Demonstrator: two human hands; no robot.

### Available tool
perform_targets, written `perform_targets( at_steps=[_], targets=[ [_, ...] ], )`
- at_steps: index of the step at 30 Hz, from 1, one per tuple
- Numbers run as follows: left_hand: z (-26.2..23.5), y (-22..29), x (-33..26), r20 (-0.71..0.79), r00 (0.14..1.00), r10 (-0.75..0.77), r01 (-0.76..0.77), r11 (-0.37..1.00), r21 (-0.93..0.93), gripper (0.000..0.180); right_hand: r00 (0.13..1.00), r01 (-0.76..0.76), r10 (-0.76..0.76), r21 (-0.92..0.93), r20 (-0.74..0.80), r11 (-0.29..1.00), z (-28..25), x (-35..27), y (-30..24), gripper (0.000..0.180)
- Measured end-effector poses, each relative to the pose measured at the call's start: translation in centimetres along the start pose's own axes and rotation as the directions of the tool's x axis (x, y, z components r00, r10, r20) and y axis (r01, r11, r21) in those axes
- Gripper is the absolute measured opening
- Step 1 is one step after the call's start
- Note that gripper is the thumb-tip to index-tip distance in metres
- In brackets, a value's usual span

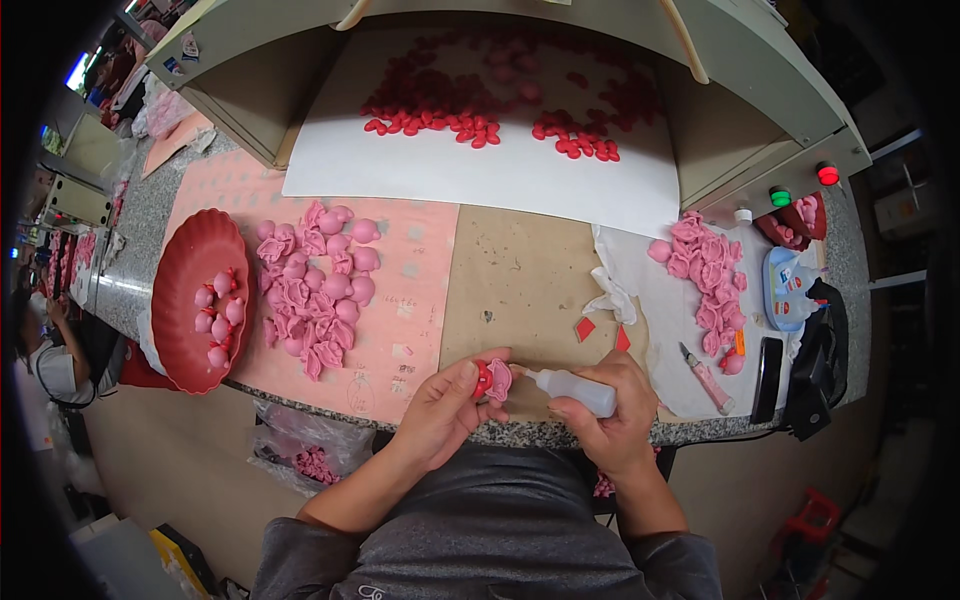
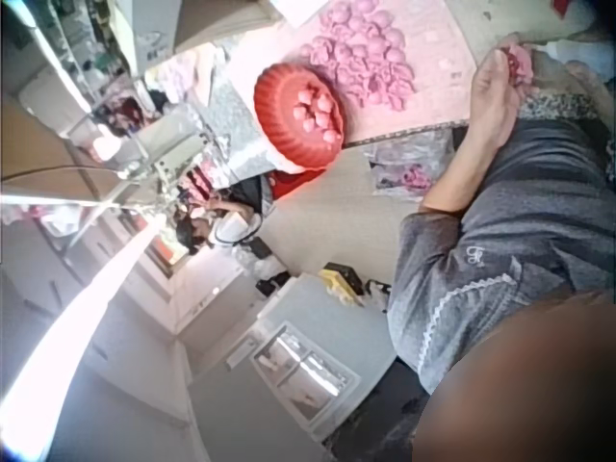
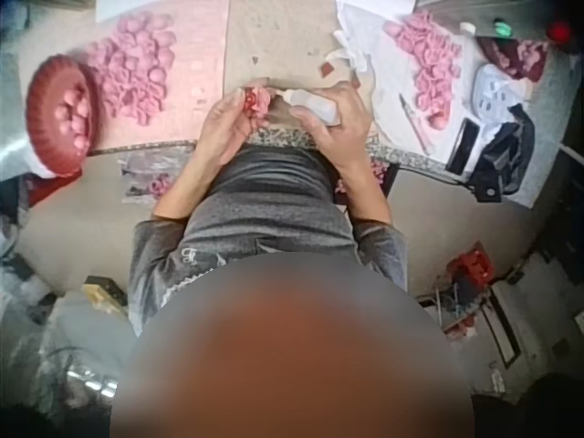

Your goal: Assembling small pink clay components into decorative flower-like shapes using a liquid adhesive.

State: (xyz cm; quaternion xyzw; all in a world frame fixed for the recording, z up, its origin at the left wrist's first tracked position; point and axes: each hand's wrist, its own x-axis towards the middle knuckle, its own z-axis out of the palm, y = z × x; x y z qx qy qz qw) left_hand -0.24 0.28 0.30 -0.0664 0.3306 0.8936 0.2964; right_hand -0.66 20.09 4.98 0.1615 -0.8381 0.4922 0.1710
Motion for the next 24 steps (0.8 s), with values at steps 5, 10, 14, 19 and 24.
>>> perform_targets(
  at_steps=[5,10,14,19,24],
  targets=[
    [0.12,-0.11,0.03,-0.036,0.999,0.007,-0.007,1.000,0.000,0.045,1.000,0.003,-0.003,0.008,0.003,1.000,0.12,-0.07,0.17,0.036],
    [0.02,-0.07,0.07,-0.023,1.000,0.014,-0.014,1.000,0.005,0.045,1.000,-0.003,0.003,-0.009,0.010,1.000,0.02,-0.27,0.16,0.036],
    [0.02,-0.09,0.05,-0.037,0.999,0.036,-0.036,0.999,0.009,0.042,1.000,0.018,-0.018,-0.024,0.002,1.000,-0.03,-0.07,-0.05,0.037],
    [0.14,0.09,0.11,-0.019,0.999,0.031,-0.031,1.000,0.004,0.040,0.999,0.050,-0.050,-0.022,0.004,0.999,0.12,0.00,0.11,0.038],
    [0.15,0.07,0.01,0.001,0.999,0.045,-0.045,0.998,-0.038,0.036,0.999,0.033,-0.033,-0.045,-0.006,0.998,-0.13,-0.27,0.05,0.038]
  ],
)
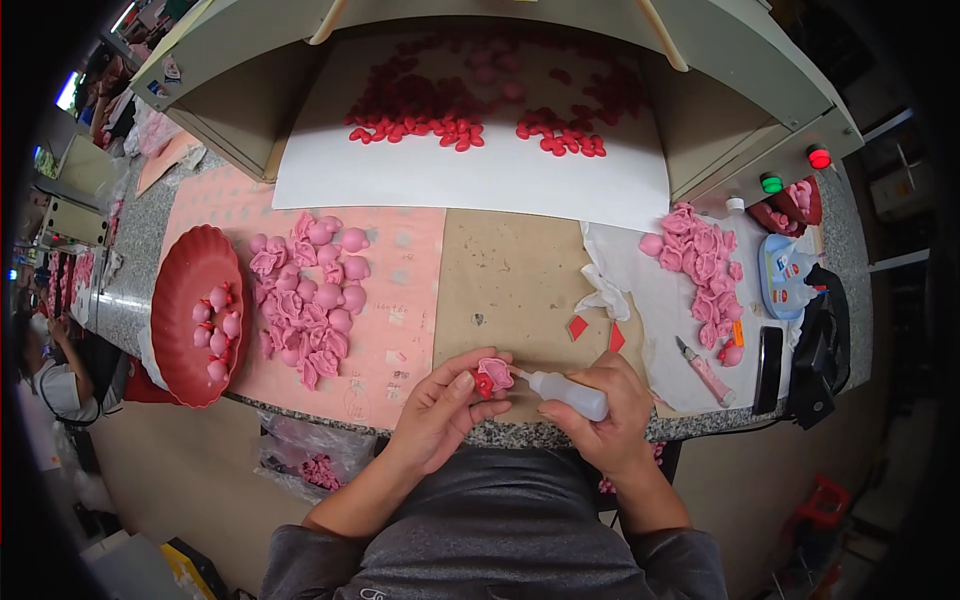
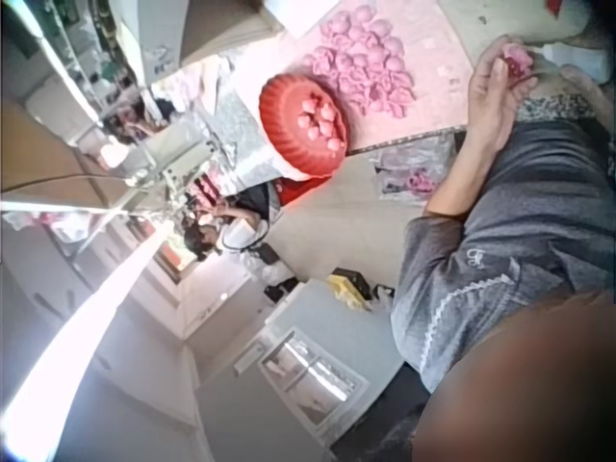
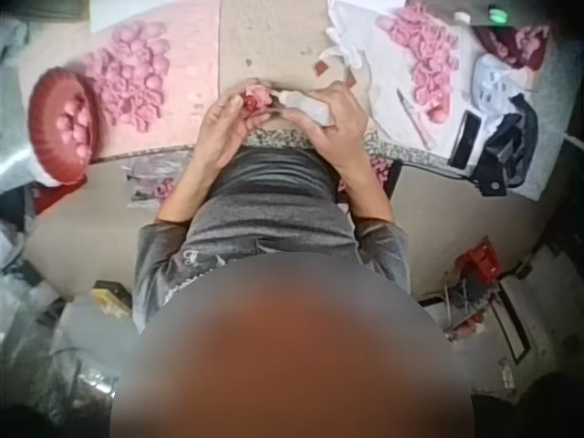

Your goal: Assembling small pink clay components into decorative flower-like shapes using a liquid adhesive.

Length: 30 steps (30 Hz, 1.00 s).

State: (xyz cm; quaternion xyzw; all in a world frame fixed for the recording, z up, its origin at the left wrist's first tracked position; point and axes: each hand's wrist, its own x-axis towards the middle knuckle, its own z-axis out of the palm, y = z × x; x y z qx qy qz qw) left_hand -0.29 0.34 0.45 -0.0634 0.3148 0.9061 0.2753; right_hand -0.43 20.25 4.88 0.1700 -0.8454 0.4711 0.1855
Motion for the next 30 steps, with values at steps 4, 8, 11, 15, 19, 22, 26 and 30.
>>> perform_targets(
  at_steps=[4,8,11,15,19,22,26,30],
  targets=[
    [0.14,0.12,0.01,-0.011,1.000,-0.002,0.003,1.000,0.020,0.036,1.000,-0.003,0.003,-0.011,-0.006,1.000,-0.06,-0.14,0.04,0.036],
    [0.26,0.05,-0.06,-0.016,1.000,0.004,-0.004,1.000,0.025,0.037,1.000,0.003,-0.003,0.006,-0.007,1.000,0.02,-0.22,0.07,0.037],
    [0.49,0.10,-0.08,-0.045,0.999,0.007,-0.006,0.999,0.036,0.038,1.000,0.010,-0.010,0.000,-0.013,1.000,-0.02,-0.38,0.30,0.038],
    [0.56,0.12,-0.15,-0.040,0.999,0.002,0.000,0.999,0.048,0.038,1.000,0.004,-0.004,0.021,-0.017,1.000,0.06,-0.26,0.20,0.038],
    [0.51,0.06,-0.13,-0.031,0.999,0.009,-0.008,1.000,0.023,0.038,1.000,0.009,-0.009,0.025,-0.012,1.000,0.18,-0.22,0.13,0.037],
    [0.57,0.20,-0.23,-0.052,0.998,0.017,-0.014,0.999,0.046,0.039,1.000,0.023,-0.024,-0.005,-0.016,1.000,-0.12,-0.39,0.55,0.037],
    [0.57,0.14,-0.26,-0.060,0.998,0.032,-0.030,0.999,0.032,0.040,1.000,0.006,-0.006,-0.006,-0.013,1.000,-0.02,-0.57,0.26,0.037],
    [0.50,-0.02,-0.28,-0.063,0.997,0.044,-0.043,0.999,0.010,0.042,1.000,0.000,0.000,0.001,-0.014,1.000,-0.04,-0.45,0.16,0.037]
  ],
)
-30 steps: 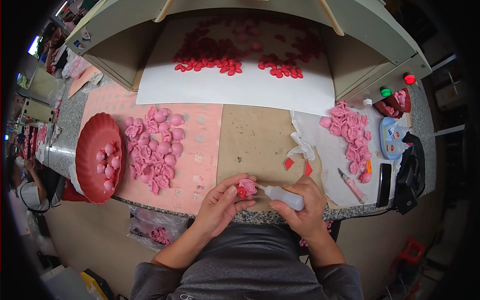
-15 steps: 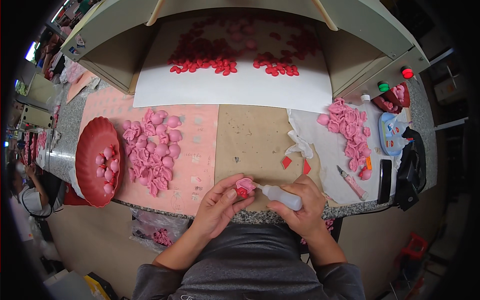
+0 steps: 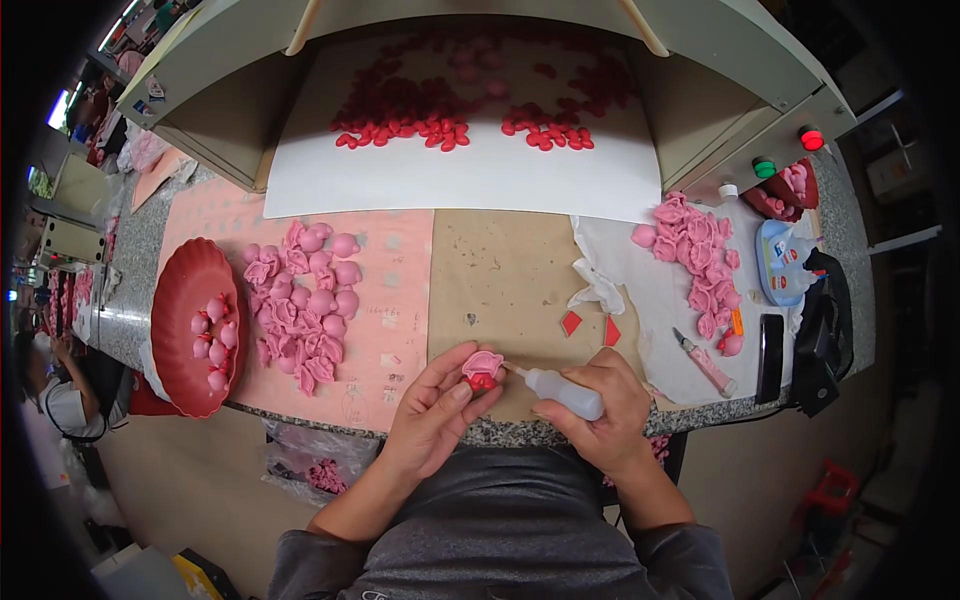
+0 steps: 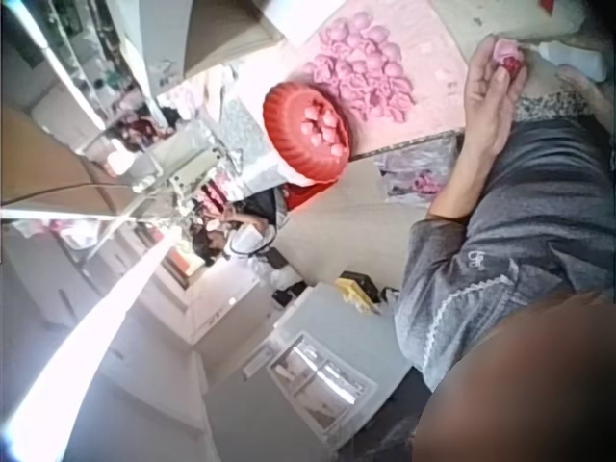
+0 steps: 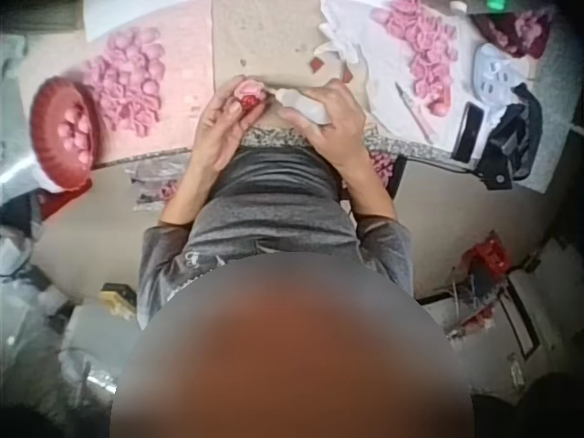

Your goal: Assembling small pink clay components into decorative flower-like shapes using a liquid adhesive.

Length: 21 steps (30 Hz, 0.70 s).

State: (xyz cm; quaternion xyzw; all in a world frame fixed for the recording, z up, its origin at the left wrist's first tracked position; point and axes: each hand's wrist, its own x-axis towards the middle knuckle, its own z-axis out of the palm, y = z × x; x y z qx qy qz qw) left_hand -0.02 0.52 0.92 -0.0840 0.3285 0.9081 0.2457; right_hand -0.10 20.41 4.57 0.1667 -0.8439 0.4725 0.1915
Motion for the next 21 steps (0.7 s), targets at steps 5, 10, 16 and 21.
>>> perform_targets(
  at_steps=[5,10,16,21],
  targets=[
    [0.10,0.07,-0.04,0.004,1.000,0.004,-0.004,1.000,0.011,0.043,1.000,-0.008,0.007,-0.026,-0.017,1.000,-0.08,-0.34,0.15,0.037],
    [0.21,0.11,0.06,0.004,1.000,0.004,-0.004,1.000,0.003,0.044,1.000,-0.002,0.002,-0.026,-0.028,1.000,-0.07,-0.39,0.38,0.037],
    [0.33,0.31,0.03,-0.015,1.000,-0.002,0.002,1.000,-0.007,0.044,0.999,-0.021,0.021,-0.001,-0.040,1.000,-0.09,-0.35,0.20,0.036],
    [0.34,0.35,-0.02,-0.008,1.000,0.000,0.000,1.000,0.011,0.044,0.999,-0.045,0.045,-0.012,-0.025,0.999,-0.11,-0.39,0.21,0.036]
  ],
)
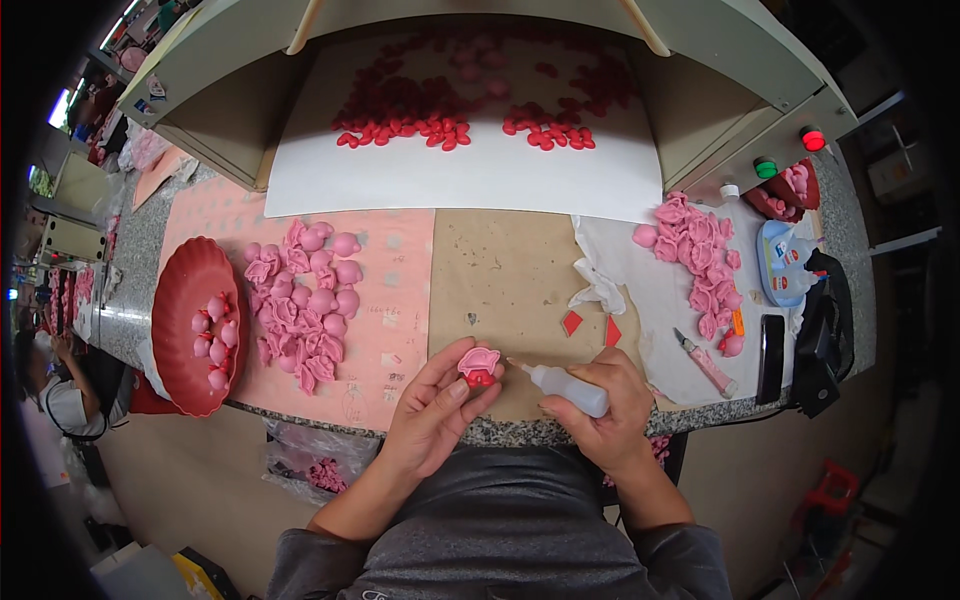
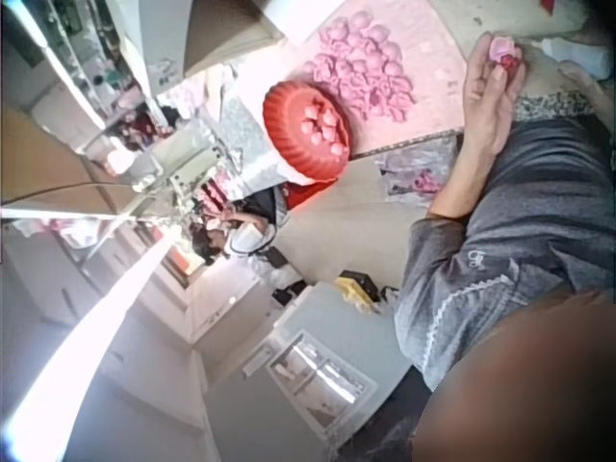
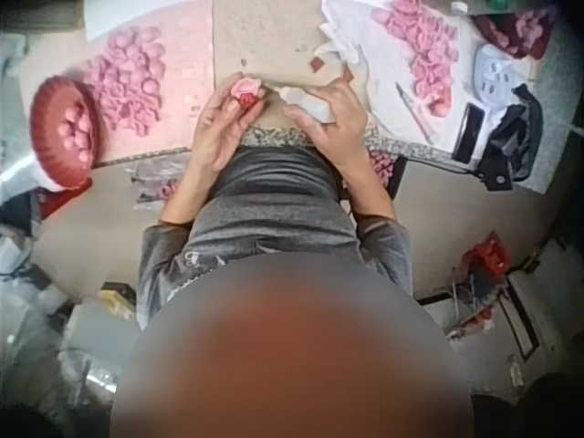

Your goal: Assembling small pink clay components into decorative flower-like shapes using a liquid adhesive.

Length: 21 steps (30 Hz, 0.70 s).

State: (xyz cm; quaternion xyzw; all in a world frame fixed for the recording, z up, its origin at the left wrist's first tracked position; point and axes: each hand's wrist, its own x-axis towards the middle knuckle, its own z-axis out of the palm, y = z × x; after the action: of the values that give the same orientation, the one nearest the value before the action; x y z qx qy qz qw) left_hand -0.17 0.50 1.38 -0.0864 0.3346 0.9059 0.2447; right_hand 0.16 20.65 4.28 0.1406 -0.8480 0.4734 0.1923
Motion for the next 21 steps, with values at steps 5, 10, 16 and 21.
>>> perform_targets(
  at_steps=[5,10,16,21],
  targets=[
    [-0.04,0.10,0.06,0.012,1.000,-0.013,0.014,0.998,-0.054,0.044,0.999,-0.007,0.008,0.028,-0.034,1.000,0.07,-0.10,-0.04,0.036],
    [0.00,0.07,0.04,0.016,1.000,-0.009,0.010,0.998,-0.059,0.044,1.000,-0.022,0.022,0.012,0.004,1.000,-0.04,-0.03,-0.09,0.036],
    [-0.02,-0.12,0.11,0.008,1.000,0.004,-0.004,1.000,-0.012,0.046,0.999,0.038,-0.038,-0.005,0.011,0.999,0.12,-0.08,-0.05,0.038],
    [-0.06,-0.16,0.13,0.016,1.000,0.006,-0.005,0.999,-0.047,0.045,0.998,0.056,-0.057,0.016,0.005,0.998,0.22,0.02,-0.14,0.038]
  ],
)
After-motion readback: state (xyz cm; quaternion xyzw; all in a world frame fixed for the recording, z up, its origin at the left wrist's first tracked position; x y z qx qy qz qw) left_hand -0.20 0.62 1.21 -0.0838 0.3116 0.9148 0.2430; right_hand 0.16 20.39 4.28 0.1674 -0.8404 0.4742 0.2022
